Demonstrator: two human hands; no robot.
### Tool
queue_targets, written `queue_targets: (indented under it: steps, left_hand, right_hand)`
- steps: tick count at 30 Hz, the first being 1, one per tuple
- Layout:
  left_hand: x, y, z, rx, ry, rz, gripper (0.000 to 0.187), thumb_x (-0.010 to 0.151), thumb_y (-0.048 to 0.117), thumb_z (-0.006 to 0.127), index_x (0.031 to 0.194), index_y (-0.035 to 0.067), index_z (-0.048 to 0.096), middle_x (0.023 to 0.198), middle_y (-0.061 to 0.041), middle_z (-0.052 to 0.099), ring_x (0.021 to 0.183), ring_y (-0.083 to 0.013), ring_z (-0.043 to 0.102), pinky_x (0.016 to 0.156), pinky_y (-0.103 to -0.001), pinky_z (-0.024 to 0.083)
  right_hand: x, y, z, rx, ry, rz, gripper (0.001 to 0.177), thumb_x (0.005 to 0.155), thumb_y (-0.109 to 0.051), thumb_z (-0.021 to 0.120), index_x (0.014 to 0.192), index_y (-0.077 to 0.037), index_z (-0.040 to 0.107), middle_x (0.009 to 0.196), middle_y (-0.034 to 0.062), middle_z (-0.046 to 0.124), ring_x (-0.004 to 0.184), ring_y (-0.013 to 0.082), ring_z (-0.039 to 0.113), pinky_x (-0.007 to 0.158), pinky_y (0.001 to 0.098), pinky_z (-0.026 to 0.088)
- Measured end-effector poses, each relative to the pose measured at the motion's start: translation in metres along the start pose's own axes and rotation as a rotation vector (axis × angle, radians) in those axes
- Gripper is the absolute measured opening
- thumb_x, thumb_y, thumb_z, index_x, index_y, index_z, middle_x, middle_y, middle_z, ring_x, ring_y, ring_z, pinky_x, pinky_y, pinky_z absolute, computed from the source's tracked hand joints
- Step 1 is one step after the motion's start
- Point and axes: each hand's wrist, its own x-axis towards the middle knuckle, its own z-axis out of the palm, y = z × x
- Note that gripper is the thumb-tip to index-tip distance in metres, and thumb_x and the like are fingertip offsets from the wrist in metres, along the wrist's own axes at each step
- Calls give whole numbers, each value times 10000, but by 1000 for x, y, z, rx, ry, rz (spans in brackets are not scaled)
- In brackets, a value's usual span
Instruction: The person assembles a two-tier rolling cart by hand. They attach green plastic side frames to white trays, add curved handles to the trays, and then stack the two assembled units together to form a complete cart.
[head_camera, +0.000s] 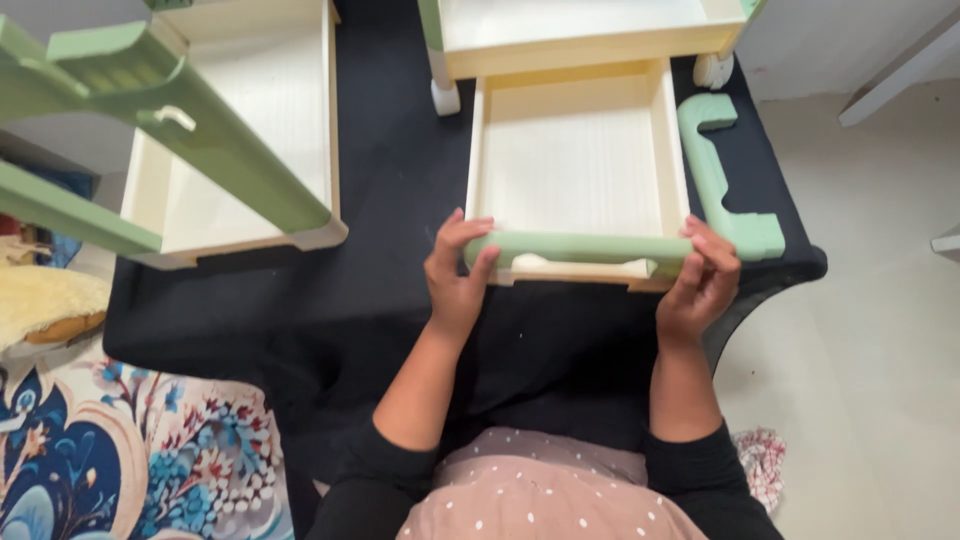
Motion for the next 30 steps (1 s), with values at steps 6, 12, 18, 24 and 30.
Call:
queue_targets:
  steps: [6, 12, 18, 24, 30]
  left_hand:
    - [0, 2, -8, 158, -110, 54, 196, 1043, 197, 618, 1181, 101, 721, 1078, -46, 707, 1206, -289, 663, 1208, -502, 393]
    - [2, 7, -9, 264, -108, 96, 209, 1038, 254, 622, 1152, 113, 725, 1058, -38, 686, 1179, -292, 652, 1208, -529, 372]
    - [2, 6, -11, 266, -124, 72, 208, 1050, 260, 601, 1144, 111, 713, 1074, -56, 692, 1178, -290, 654, 1212, -538, 379]
    - [34, 26, -6, 332, -171, 106, 126, 1012, 159, 577, 1031, 93, 683, 1048, -75, 693, 1161, -304, 665, 1193, -539, 396]
    - [73, 58, 23, 504, -368, 141, 200, 1015, 236, 585, 1033, 89, 719, 1007, -90, 725, 932, -311, 690, 910, -461, 524]
  right_hand:
    - [-4, 7, 9, -57, -1, -111, 271, 1159, -218, 356, 1194, -28, 546, 1130, 139, 543, 1158, 340, 606, 1100, 490, 539]
    - [-8, 18, 21, -181, 84, -176, 298, 1159, -247, 287, 1166, -39, 501, 1096, 143, 506, 1140, 346, 580, 1071, 493, 523]
    - [-6, 18, 19, -260, 73, -207, 279, 1131, -232, 283, 1137, -58, 500, 1078, 122, 516, 1133, 343, 567, 1101, 513, 446]
    - [26, -5, 9, -220, -40, -186, 190, 1076, -182, 400, 1032, -44, 522, 1030, 132, 600, 1081, 334, 644, 1137, 541, 434]
    - [73, -39, 2, -283, -316, -161, 253, 1140, -257, 501, 1121, -60, 658, 1081, 113, 737, 1081, 346, 719, 1022, 469, 541]
